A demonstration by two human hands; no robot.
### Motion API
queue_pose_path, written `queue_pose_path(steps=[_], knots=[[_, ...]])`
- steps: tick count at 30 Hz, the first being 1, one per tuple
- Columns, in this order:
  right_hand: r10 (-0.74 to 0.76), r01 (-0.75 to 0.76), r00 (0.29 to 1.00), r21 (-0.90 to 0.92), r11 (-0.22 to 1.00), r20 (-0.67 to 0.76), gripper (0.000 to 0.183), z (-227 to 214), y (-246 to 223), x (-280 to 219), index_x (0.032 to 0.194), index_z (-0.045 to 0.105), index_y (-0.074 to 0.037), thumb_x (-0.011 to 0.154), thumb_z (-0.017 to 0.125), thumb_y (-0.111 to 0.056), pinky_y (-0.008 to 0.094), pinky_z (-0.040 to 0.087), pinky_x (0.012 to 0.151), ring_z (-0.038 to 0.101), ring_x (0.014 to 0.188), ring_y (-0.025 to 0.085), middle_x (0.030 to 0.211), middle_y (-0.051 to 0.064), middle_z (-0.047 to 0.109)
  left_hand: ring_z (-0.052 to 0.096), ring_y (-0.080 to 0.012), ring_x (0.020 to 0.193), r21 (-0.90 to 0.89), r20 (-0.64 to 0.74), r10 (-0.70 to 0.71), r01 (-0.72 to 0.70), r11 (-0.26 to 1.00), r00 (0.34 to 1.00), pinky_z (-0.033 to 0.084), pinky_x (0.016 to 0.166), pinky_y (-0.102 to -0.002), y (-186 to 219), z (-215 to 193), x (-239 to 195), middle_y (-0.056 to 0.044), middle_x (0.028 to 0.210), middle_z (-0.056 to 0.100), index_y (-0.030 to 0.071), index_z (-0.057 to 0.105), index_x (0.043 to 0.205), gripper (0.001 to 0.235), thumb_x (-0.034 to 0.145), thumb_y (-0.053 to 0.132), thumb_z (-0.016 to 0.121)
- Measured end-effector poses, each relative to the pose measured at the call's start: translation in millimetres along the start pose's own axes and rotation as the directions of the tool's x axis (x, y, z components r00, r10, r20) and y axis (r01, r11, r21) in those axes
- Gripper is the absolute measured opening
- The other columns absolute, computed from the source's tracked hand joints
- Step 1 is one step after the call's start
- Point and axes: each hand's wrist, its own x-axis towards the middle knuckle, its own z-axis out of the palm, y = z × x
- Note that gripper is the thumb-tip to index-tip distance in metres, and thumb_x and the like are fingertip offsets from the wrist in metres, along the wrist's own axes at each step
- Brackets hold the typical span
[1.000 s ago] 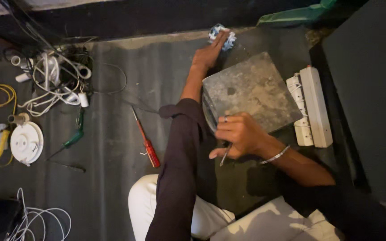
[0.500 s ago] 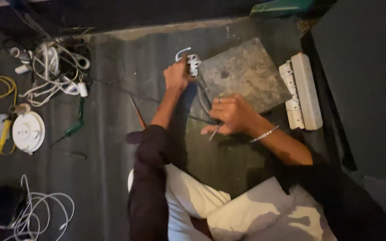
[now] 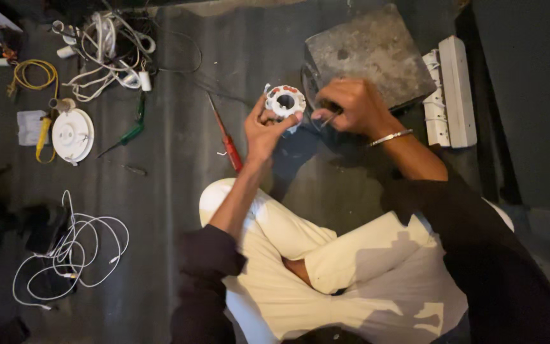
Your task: The person sits on the floor and handles a black circular device cover, repeatedly pressing and rotating it. They then use a screwdriver to work on a small white electronic component with visible circuitry, manipulating it with both hands.
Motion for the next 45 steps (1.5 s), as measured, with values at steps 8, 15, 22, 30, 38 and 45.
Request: queue_pose_path(steps=[8, 15, 22, 30, 38, 45], knots=[[0.085, -0.085, 0.996, 0.013, 0.996, -0.021, 0.033, 2, 7, -2, 0.097, 0.069, -0.004, 0.101, 0.076, -0.036, 0.041, 0.053, 0.071, 0.069, 0.080, 0.032, 0.087, 0.013, 0.069, 0.048, -0.0036, 0.073, 0.058, -0.275, 0.215, -0.207, 0.977, 0.937, 0.039, 0.066, -0.019, 14, 28, -45, 0.006, 0.085, 0.059, -0.003, 0.057, 0.146, 0.084, 0.072, 0.009, 0.094], [0.100, -0.101, 0.995, -0.049, 0.994, -0.021, 0.028, -2, 3, -4, 0.099, 0.071, -0.005, 0.099, 0.078, -0.032, 0.041, 0.054, 0.071, 0.070, 0.082, 0.033, 0.090, 0.014, 0.071, 0.067, -0.0147, 0.104, 0.234, -0.134, 0.516, -0.479, 0.846, 0.846, 0.054, 0.098, -0.029, 24, 25, -66, -0.006, 0.110, 0.071, -0.007, 0.043, 0.152, 0.102, 0.068, 0.010, 0.100], [0.116, -0.119, 0.993, -0.114, 0.986, -0.032, 0.026, 2, -5, -1, 0.096, 0.073, -0.006, 0.101, 0.080, -0.030, 0.041, 0.053, 0.071, 0.070, 0.083, 0.031, 0.092, 0.012, 0.072, 0.064, -0.0195, 0.126, -0.038, -0.071, 0.466, -0.469, 0.882, 0.882, 0.053, 0.112, -0.036, 11, 15, -64, -0.012, 0.138, 0.062, -0.007, 0.037, 0.155, 0.104, 0.072, 0.008, 0.097], [0.173, -0.197, 0.978, -0.255, 0.947, -0.114, 0.022, 9, -27, 1, 0.091, 0.074, -0.009, 0.095, 0.086, -0.027, 0.039, 0.049, 0.064, 0.066, 0.077, 0.025, 0.083, 0.006, 0.067, 0.062, -0.0298, 0.128, -0.602, 0.039, 0.252, -0.178, 0.779, 0.967, 0.050, 0.114, -0.045, -24, 5, -51, -0.020, 0.141, 0.060, -0.008, 0.045, 0.151, 0.085, 0.089, 0.033, 0.086], [0.088, -0.138, 0.985, -0.365, 0.921, -0.150, 0.029, 15, -25, 0, 0.080, 0.071, -0.007, 0.091, 0.089, -0.028, 0.037, 0.048, 0.059, 0.062, 0.074, 0.024, 0.076, 0.005, 0.060, 0.058, -0.0300, 0.131, -0.801, 0.083, 0.009, 0.061, 0.595, 0.997, 0.050, 0.111, -0.051, -22, 6, -49, -0.014, 0.145, 0.057, 0.003, 0.042, 0.151, 0.084, 0.093, 0.059, 0.065], [0.022, -0.059, 0.993, -0.317, 0.947, -0.118, 0.025, 15, -13, -7, 0.080, 0.070, -0.007, 0.095, 0.086, -0.019, 0.038, 0.052, 0.067, 0.064, 0.081, 0.025, 0.081, 0.006, 0.062, 0.059, -0.0291, 0.127, -0.919, 0.136, -0.150, 0.181, 0.350, 0.979, 0.052, 0.105, -0.052, -10, 4, -51, -0.011, 0.143, 0.056, 0.011, 0.047, 0.148, 0.079, 0.093, 0.065, 0.062]])
